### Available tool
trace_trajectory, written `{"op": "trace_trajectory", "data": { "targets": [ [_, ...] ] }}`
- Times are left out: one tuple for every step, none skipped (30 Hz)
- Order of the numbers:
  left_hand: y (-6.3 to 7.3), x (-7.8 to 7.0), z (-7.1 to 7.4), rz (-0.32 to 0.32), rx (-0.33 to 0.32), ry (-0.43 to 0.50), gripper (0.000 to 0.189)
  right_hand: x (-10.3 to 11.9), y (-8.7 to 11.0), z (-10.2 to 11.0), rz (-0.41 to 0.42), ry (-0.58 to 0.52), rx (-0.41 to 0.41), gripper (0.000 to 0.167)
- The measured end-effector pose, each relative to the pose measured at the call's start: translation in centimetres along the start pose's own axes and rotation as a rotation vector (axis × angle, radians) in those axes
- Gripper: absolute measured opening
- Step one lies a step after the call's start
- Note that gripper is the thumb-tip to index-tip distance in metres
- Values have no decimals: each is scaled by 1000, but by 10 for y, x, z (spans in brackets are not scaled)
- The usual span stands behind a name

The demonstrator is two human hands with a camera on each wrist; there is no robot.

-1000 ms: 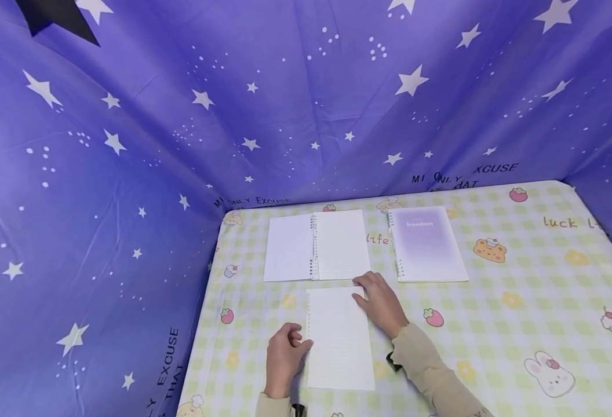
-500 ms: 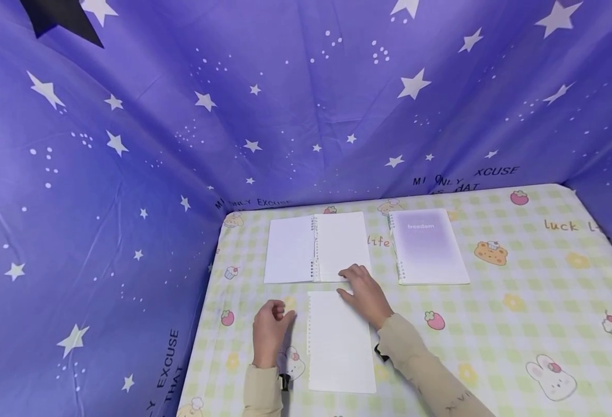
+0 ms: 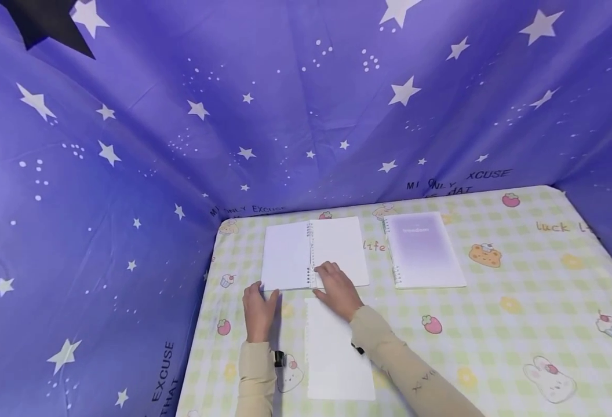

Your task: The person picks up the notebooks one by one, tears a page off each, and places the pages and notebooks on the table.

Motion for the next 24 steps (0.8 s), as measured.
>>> {"op": "trace_trajectory", "data": {
  "targets": [
    [-2,1,0,8,3,-2,57,2,-2,-3,13,9,4,52],
    [-4,2,0,9,3,-2,57,3,-3,-6,23,19,11,53],
    [-5,3,0,8,6,1,58,5,-5,-7,28,24,19,55],
    [-7,3,0,1,9,3,58,7,-6,-9,31,27,27,57],
    [-7,3,-1,-10,13,2,58,8,-7,-10,31,35,38,59],
    [-7,3,-2,-24,18,1,58,9,-8,-10,29,38,49,61],
    [-7,3,-3,-36,23,-2,58,9,-9,-11,27,47,62,63],
    [-7,3,-4,-47,26,-5,58,9,-9,-12,18,53,78,64],
    [-7,4,-6,-52,31,-9,58,9,-10,-13,13,58,92,66],
    [-7,5,-8,-57,33,-17,59,9,-10,-14,12,65,100,66],
    [-7,6,-9,-60,35,-20,59,8,-11,-16,12,77,109,67],
    [-7,6,-10,-57,38,-21,59,7,-11,-18,13,85,113,67],
    [-7,7,-10,-47,44,-20,59,7,-11,-20,16,96,116,67],
    [-7,8,-10,-38,49,-16,60,7,-12,-22,19,104,115,67],
    [-7,8,-10,-27,56,-9,60,7,-12,-23,23,111,110,67],
    [-7,9,-10,-20,63,-4,60,7,-12,-24,27,119,102,66],
    [-7,9,-10,-12,72,3,60,7,-13,-25,28,132,96,66],
    [-7,9,-9,-4,81,6,60,8,-13,-26,30,139,86,65],
    [-7,9,-9,2,88,11,60,8,-14,-27,31,149,76,64],
    [-7,10,-8,3,93,13,60,8,-14,-28,34,159,66,64],
    [-7,10,-8,3,98,13,60,8,-15,-28,36,172,56,63],
    [-7,10,-8,4,102,10,60,9,-15,-29,38,183,47,62],
    [-7,11,-7,5,102,9,60,9,-16,-29,42,193,41,61],
    [-7,11,-6,6,103,10,60,9,-16,-29,47,199,35,60]
  ]
}}
Point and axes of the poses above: each hand's wrist, its own y-axis away from the middle knuckle, its own z-axis out of the back of the hand, x = y × z, the point moved 3 cm from there along -y, towards the middle knuckle, and after that the axes turned 3 degrees about -y, right-handed, at the moved point
